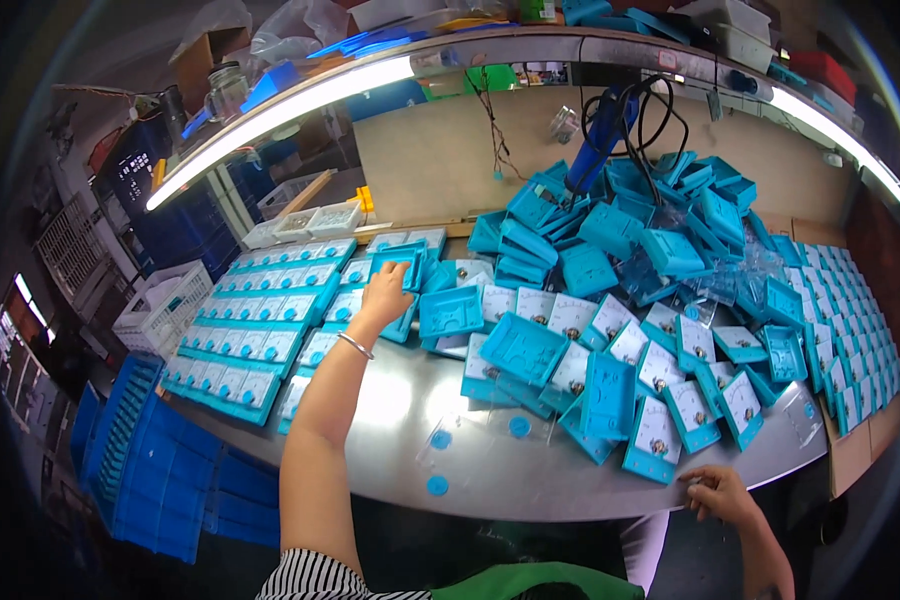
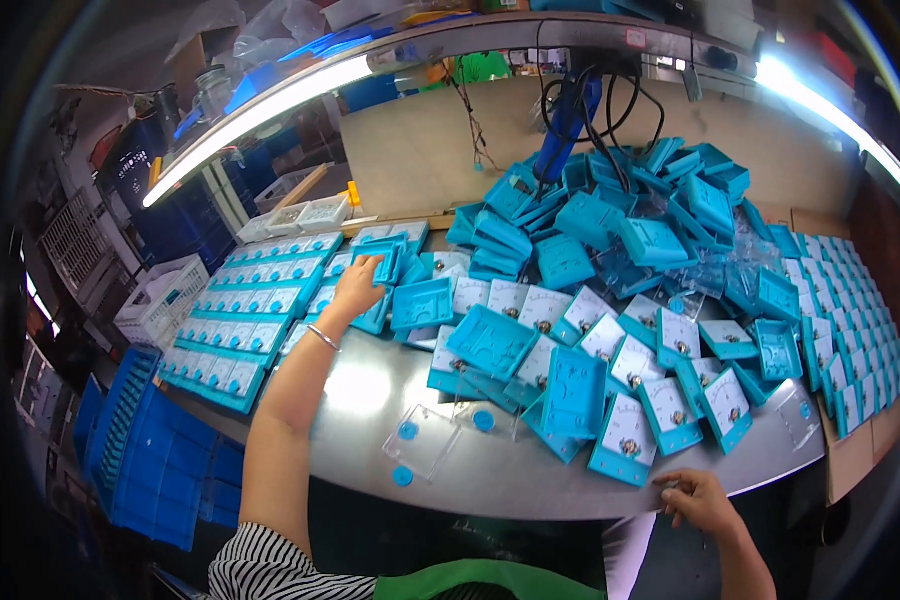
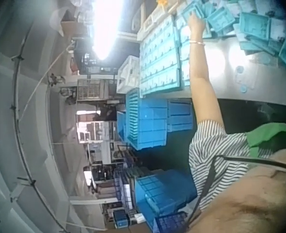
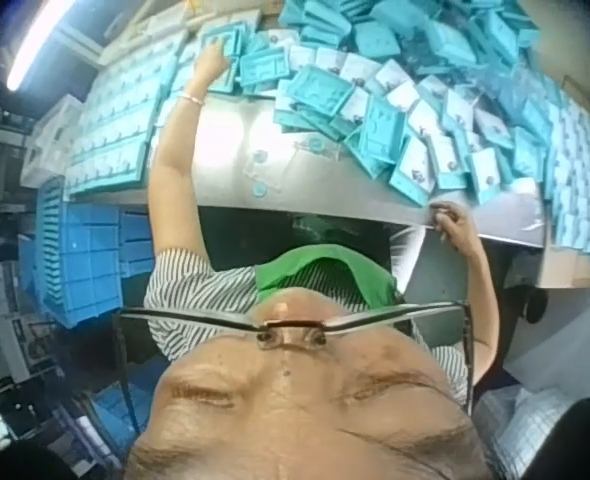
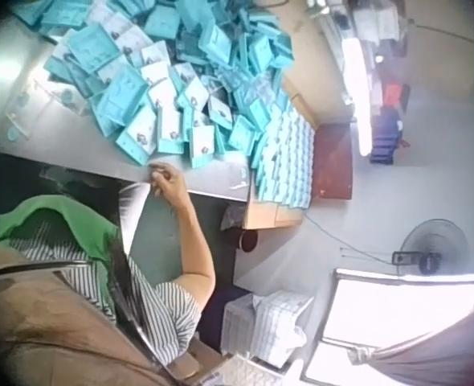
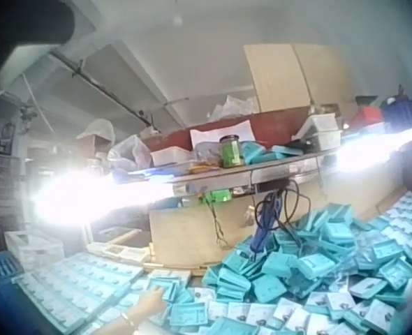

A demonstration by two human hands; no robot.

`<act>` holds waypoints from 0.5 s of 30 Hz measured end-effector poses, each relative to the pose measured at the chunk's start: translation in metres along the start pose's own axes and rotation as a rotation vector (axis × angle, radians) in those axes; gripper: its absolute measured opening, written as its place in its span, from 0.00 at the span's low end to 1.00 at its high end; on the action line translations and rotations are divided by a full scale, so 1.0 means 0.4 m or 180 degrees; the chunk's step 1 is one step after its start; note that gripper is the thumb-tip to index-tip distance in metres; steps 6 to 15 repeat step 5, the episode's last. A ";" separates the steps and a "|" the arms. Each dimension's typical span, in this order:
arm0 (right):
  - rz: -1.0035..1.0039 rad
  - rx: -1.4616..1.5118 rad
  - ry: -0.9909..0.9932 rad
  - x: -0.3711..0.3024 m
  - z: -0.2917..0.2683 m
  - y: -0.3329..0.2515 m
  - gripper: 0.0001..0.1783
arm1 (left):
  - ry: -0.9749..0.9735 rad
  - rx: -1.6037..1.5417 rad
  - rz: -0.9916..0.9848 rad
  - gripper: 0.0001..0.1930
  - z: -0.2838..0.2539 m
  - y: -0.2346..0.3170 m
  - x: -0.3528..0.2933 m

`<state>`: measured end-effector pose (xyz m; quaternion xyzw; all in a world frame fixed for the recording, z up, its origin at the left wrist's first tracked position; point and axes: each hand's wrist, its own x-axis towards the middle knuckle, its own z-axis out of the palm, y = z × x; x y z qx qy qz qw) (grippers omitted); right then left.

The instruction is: Assembling and packaging analog ammeters at a workbench.

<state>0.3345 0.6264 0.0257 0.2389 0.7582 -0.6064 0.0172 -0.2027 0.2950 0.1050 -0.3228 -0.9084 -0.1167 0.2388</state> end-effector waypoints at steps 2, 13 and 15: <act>0.0225 0.0251 -0.0130 0.018 -0.010 0.021 0.15 | -0.0214 0.0321 0.0060 0.33 0.010 -0.042 0.064; 0.0530 0.0243 -0.0100 0.020 -0.032 -0.005 0.15 | -0.0651 0.1201 0.0223 0.40 0.045 -0.071 0.182; 0.0530 0.0243 -0.0100 0.020 -0.032 -0.005 0.15 | -0.0651 0.1201 0.0223 0.40 0.045 -0.071 0.182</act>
